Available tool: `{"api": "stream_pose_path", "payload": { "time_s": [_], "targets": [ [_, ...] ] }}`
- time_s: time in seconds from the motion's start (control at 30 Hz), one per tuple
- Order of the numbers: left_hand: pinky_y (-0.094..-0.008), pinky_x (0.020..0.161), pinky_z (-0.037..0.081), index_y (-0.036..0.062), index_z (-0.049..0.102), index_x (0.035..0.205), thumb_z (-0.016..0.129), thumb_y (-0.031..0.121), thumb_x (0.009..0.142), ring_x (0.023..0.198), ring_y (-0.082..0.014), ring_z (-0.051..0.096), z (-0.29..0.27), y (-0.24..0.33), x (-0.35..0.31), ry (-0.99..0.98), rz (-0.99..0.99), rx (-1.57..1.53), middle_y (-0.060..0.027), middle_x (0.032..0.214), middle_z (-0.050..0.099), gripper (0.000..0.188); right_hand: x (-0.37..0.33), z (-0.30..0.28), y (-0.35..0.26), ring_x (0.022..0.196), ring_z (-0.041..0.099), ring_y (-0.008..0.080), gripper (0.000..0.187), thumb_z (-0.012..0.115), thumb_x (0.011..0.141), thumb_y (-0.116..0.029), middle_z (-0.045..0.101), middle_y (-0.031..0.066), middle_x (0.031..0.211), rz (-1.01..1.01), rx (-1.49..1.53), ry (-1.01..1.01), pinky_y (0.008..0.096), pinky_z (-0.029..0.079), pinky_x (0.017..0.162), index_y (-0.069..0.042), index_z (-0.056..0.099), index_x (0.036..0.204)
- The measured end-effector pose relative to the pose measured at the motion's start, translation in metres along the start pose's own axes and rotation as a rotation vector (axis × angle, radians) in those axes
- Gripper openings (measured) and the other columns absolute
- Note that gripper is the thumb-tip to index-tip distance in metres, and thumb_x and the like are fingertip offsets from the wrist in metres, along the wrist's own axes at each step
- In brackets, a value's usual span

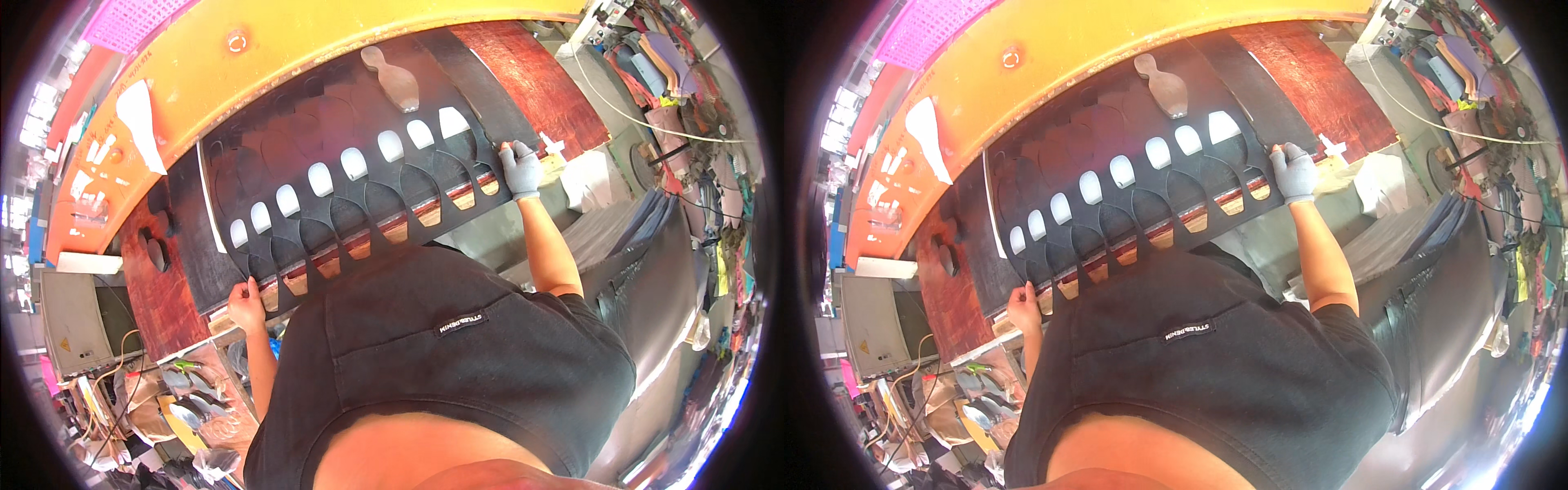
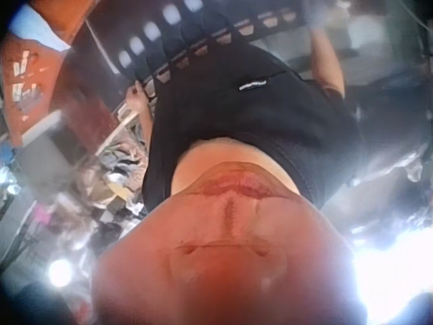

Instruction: The person repeatedly places a white strip of material into a hydraulic press, closes the press to compress it, then opens the press and removes the strip. This cycle is repeated multiple times. The person also handles a black rubber mat with oval cutouts, aligning and pressing it under the press.

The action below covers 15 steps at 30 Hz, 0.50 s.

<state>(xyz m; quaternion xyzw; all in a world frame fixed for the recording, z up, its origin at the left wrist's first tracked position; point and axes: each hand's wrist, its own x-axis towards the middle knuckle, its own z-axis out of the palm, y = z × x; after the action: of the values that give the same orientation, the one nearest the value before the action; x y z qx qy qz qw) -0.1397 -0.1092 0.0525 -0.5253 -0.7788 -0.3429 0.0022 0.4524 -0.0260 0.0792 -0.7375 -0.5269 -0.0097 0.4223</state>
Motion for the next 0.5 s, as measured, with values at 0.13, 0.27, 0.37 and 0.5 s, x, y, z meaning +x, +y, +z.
{"api": "stream_pose_path", "payload": {
  "time_s": [0.13, 0.27, 0.37, 0.5],
  "targets": [
    [-0.038, 0.056, 0.044, 0.0036, 0.063, 0.069, 0.067, 0.034, 0.082, 0.056, -0.0265, 0.058, 0.017, -0.001, 0.002, -0.052, -0.024, -0.011, -0.0117, 0.062, 0.062, 0.033, -0.001, 0.007, 0.009, 0.074, 0.059, 0.0375, 0.027, 0.058, 0.084, -0.031, 0.061, 0.018, 0.074, -0.069, 0.005, 0.015, 0.0451, 0.046, 0.064, -0.005, 0.061, 0.076],
    [-0.0398, 0.06, 0.046, 0.0044, 0.064, 0.071, 0.065, 0.037, 0.082, 0.061, -0.0289, 0.062, 0.02, -0.006, -0.009, -0.082, -0.011, 0.043, -0.0129, 0.066, 0.064, 0.034, -0.006, 0.004, 0.007, 0.075, 0.06, 0.0389, 0.029, 0.055, 0.086, -0.032, 0.061, 0.0198, 0.075, -0.011, 0.066, -0.198, 0.0455, 0.045, 0.065, -0.005, 0.06, 0.078],
    [-0.0404, 0.061, 0.046, 0.0045, 0.064, 0.071, 0.065, 0.037, 0.082, 0.061, -0.0296, 0.062, 0.024, -0.016, -0.014, -0.075, -0.019, 0.027, -0.0129, 0.066, 0.064, 0.035, 0.024, -0.005, -0.017, 0.076, 0.06, 0.0385, 0.028, 0.051, 0.089, -0.03, 0.061, 0.0195, 0.076, -0.134, 0.409, -0.219, 0.0441, 0.046, 0.067, -0.005, 0.062, 0.085],
    [-0.0411, 0.061, 0.046, 0.0045, 0.064, 0.071, 0.065, 0.038, 0.082, 0.062, -0.0308, 0.062, 0.038, -0.032, -0.003, -0.042, -0.065, 0.082, -0.0132, 0.067, 0.064, 0.035, 0.094, -0.011, -0.069, 0.077, 0.063, 0.0258, 0.029, 0.049, 0.091, -0.024, 0.066, 0.0146, 0.083, -0.302, 0.493, -0.106, 0.0343, 0.048, 0.072, 0.001, 0.064, 0.095]
  ]
}}
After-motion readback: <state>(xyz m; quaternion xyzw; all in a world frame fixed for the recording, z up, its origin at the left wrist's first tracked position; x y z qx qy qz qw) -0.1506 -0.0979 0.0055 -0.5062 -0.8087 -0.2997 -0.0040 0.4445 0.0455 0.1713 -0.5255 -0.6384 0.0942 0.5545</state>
